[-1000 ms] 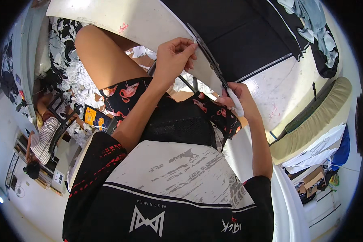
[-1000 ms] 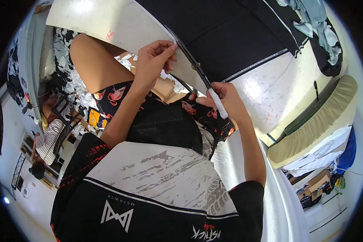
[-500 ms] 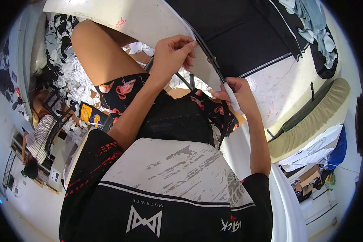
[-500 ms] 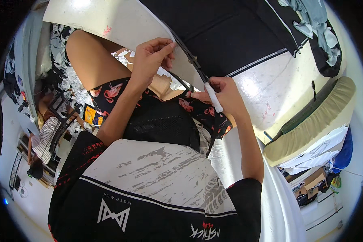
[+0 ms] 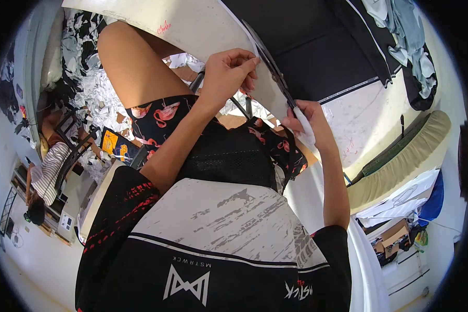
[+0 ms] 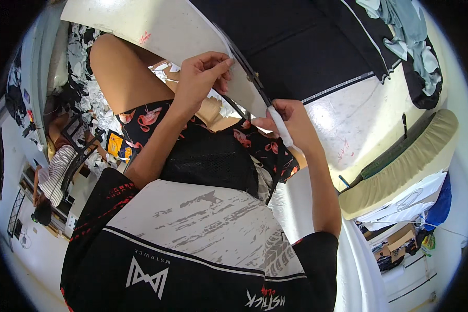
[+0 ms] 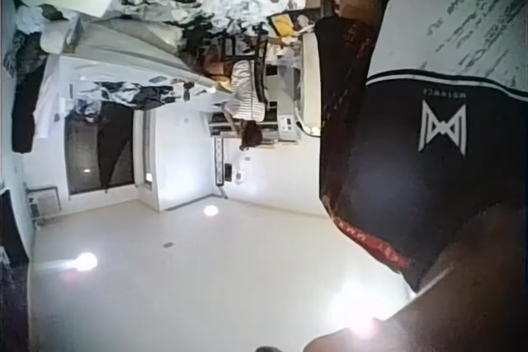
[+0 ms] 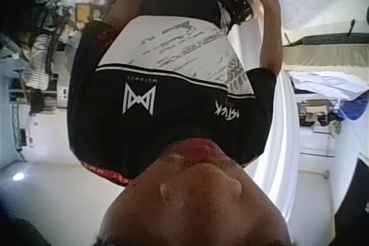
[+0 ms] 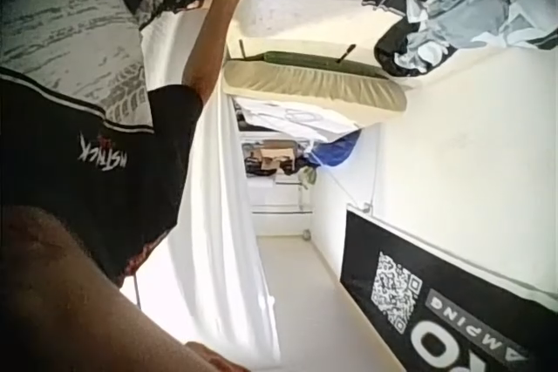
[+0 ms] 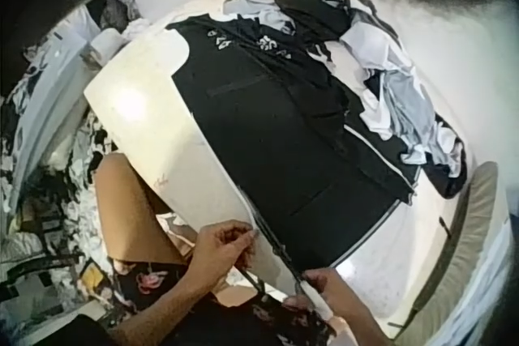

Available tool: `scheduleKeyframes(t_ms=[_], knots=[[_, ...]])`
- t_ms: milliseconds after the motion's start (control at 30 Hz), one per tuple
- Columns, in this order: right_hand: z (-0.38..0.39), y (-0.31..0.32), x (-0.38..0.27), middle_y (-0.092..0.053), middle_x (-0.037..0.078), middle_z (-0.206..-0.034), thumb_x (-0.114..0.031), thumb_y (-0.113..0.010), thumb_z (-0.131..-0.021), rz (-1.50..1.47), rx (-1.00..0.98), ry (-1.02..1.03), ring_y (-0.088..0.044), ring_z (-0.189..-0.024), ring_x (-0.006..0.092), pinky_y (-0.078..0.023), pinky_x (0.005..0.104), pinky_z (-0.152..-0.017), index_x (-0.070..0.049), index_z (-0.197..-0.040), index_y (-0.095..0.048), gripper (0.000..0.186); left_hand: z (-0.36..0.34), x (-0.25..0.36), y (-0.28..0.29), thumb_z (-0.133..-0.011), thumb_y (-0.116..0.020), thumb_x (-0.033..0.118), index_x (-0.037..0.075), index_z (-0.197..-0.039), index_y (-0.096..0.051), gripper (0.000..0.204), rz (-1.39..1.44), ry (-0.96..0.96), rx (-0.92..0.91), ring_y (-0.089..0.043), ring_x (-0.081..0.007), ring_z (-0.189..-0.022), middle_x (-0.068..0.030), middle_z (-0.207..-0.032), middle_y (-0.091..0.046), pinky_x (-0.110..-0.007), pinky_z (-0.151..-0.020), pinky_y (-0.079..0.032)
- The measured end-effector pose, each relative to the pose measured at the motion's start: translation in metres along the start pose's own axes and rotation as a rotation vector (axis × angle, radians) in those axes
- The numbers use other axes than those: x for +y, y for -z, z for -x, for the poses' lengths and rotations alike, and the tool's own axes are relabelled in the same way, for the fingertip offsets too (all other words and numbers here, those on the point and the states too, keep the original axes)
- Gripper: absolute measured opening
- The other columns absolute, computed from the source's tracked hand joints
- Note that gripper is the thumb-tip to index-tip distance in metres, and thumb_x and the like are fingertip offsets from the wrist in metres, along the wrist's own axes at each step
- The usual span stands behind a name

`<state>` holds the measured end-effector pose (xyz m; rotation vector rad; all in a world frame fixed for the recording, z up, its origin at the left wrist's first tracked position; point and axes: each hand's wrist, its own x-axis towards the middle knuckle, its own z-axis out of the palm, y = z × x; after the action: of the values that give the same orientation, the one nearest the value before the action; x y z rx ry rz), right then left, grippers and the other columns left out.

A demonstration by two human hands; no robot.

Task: Cutting out clothing patterns from a piece of black fabric using scissors.

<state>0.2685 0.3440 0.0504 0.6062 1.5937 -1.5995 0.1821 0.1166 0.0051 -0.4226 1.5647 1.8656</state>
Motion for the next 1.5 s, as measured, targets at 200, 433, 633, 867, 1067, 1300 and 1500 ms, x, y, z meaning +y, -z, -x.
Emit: scheduleKeyframes(t_ms=[200, 433, 633, 867, 1067, 1300, 1500], knots=[[-0.018, 0.002, -0.009, -0.055, -0.003, -0.065, -0.015, -0.085, -0.083, 0.050, -0.061, 0.041, -0.049, -0.055, 0.0037, -0.035, 0.0210, -0.051, -0.007, -0.077, -0.059, 0.028, 0.000, 0.000, 0.000, -0.096, -0.068, 0.010, -0.006, -0.100, -0.070, 0.016, 0.008, -0.056, -0.003, -0.064, -0.0138, -0.051, -0.0083, -0.071, -0.068, -0.026, -0.046, -0.050], [-0.019, -0.007, -0.020, -0.054, -0.003, -0.062, -0.014, -0.088, -0.079, 0.056, 0.007, 0.009, -0.047, -0.051, 0.0043, -0.033, 0.0211, -0.048, -0.007, -0.071, -0.058, 0.032, 0.002, 0.000, 0.002, -0.096, -0.071, 0.013, -0.004, -0.104, -0.070, 0.019, -0.011, -0.018, -0.033, -0.062, -0.0118, -0.055, -0.0064, -0.075, -0.067, -0.024, -0.050, -0.051], [-0.018, -0.010, -0.020, -0.054, -0.003, -0.061, -0.016, -0.089, -0.079, 0.094, 0.021, 0.025, -0.047, -0.051, 0.0041, -0.034, 0.0216, -0.048, -0.006, -0.073, -0.060, 0.031, 0.000, 0.000, 0.003, -0.097, -0.070, 0.014, -0.003, -0.103, -0.069, 0.018, -0.011, -0.015, -0.031, -0.062, -0.0115, -0.054, -0.0066, -0.074, -0.067, -0.024, -0.050, -0.051], [-0.034, -0.010, -0.029, -0.053, -0.004, -0.060, -0.020, -0.085, -0.085, 0.079, -0.043, 0.097, -0.048, -0.051, 0.0039, -0.035, 0.0216, -0.048, -0.007, -0.074, -0.060, 0.030, 0.001, 0.001, 0.004, -0.098, -0.069, 0.012, -0.004, -0.102, -0.069, 0.017, -0.026, -0.016, -0.049, -0.062, -0.0117, -0.054, -0.0062, -0.074, -0.067, -0.024, -0.050, -0.050], [-0.044, -0.012, -0.038, -0.052, -0.005, -0.060, -0.023, -0.084, -0.086, 0.075, -0.037, 0.100, -0.047, -0.050, 0.0043, -0.036, 0.0216, -0.048, -0.008, -0.073, -0.059, 0.032, -0.002, -0.002, 0.003, -0.096, -0.068, 0.009, -0.006, -0.099, -0.069, 0.015, -0.010, -0.025, -0.041, -0.063, -0.0134, -0.052, -0.0080, -0.071, -0.067, -0.026, -0.047, -0.051], [-0.048, -0.014, -0.041, -0.052, -0.004, -0.060, -0.025, -0.083, -0.087, 0.089, -0.030, 0.121, -0.048, -0.050, 0.0044, -0.036, 0.0217, -0.048, -0.008, -0.073, -0.059, 0.032, 0.000, 0.000, 0.002, -0.096, -0.071, 0.011, -0.004, -0.100, -0.070, 0.016, -0.017, -0.001, -0.039, -0.062, -0.0108, -0.053, -0.0059, -0.072, -0.067, -0.025, -0.047, -0.051], [-0.048, -0.015, -0.043, -0.052, -0.005, -0.060, -0.021, -0.086, -0.084, 0.082, -0.008, 0.081, -0.047, -0.050, 0.0040, -0.035, 0.0214, -0.048, -0.009, -0.072, -0.059, 0.032, 0.002, 0.002, 0.002, -0.097, -0.069, 0.011, -0.004, -0.099, -0.069, 0.016, -0.032, -0.009, -0.044, -0.062, -0.0108, -0.052, -0.0052, -0.071, -0.066, -0.025, -0.046, -0.051]])
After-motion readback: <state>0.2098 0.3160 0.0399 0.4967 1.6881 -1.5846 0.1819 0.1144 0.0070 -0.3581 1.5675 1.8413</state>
